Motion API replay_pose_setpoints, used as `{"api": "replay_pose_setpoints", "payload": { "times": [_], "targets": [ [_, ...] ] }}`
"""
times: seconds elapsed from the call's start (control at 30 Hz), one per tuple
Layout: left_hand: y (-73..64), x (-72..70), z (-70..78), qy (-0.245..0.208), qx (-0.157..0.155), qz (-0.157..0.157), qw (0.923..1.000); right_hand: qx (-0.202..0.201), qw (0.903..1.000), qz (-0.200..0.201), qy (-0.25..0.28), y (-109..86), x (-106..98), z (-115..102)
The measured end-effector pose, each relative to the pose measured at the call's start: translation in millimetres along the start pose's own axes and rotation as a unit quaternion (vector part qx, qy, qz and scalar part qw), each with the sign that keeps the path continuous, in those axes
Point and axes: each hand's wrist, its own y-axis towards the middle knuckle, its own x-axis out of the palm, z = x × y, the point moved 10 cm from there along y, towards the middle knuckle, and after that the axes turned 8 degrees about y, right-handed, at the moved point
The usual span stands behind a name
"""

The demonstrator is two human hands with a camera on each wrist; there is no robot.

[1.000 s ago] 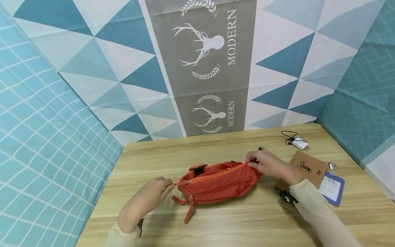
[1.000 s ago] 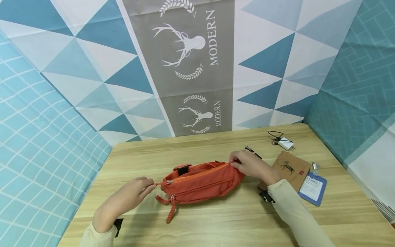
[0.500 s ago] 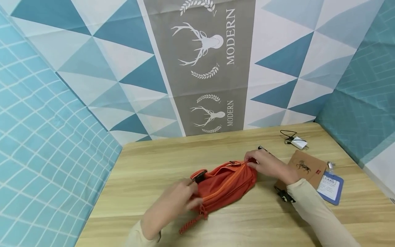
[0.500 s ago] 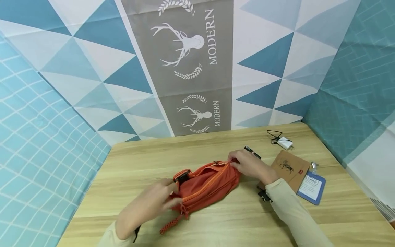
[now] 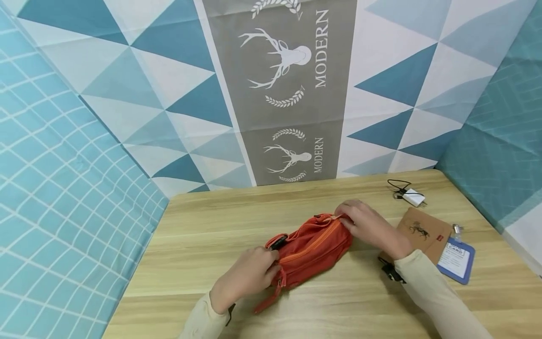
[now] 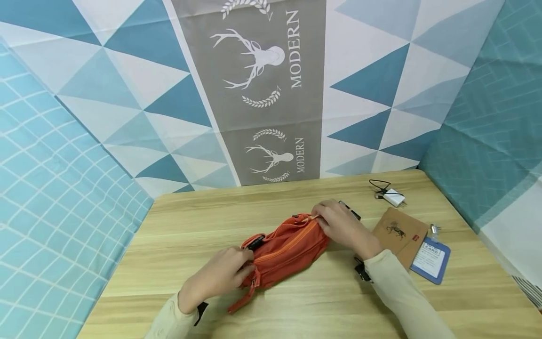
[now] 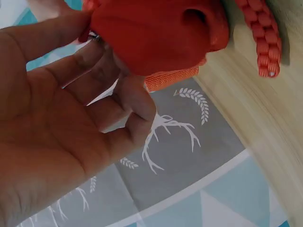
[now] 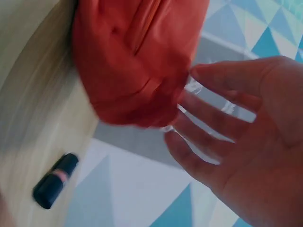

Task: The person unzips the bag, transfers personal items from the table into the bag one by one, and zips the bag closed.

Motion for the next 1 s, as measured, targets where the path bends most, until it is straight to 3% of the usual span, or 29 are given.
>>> {"api": "replay_pose_setpoints", "payload": {
  "times": [0.1,0.2,0.3,0.43,0.5,0.67,0.83,1.0],
  "targets": [
    [0.4,-9.5,-2.8,-0.026,-0.01,0.026,0.9993,-0.036,0.998,0.045,-0.027,-0.4,-7.5,-25.5],
    [0.5,-18.3,-4.3,-0.022,-0.018,0.053,0.9982,-0.067,0.9967,0.045,-0.004,-1.5,-4.5,-56.7],
    [-0.2,-23.5,-6.8,-0.026,-0.026,0.068,0.997,-0.079,0.9956,-0.016,0.048,-5.0,13.8,-85.0],
    [-1.4,-28.3,-10.0,-0.07,-0.031,0.082,0.9937,-0.073,0.9869,-0.108,0.095,-14.5,48.0,-111.0],
    [-1.7,-30.2,-8.9,-0.092,-0.025,0.096,0.9908,-0.07,0.9859,-0.122,0.091,-19.0,61.1,-118.2],
    [0.5,-29.3,-4.5,-0.129,-0.009,0.118,0.9846,-0.072,0.9908,-0.104,0.048,-24.1,73.0,-124.9],
    [2.9,-23.4,-0.6,-0.142,0.005,0.107,0.984,-0.094,0.988,-0.117,0.036,-24.7,76.0,-128.8],
    [2.0,-18.6,16.6,-0.138,0.044,0.074,0.9867,-0.092,0.9857,-0.125,0.065,-24.7,74.9,-127.5]
  ]
}}
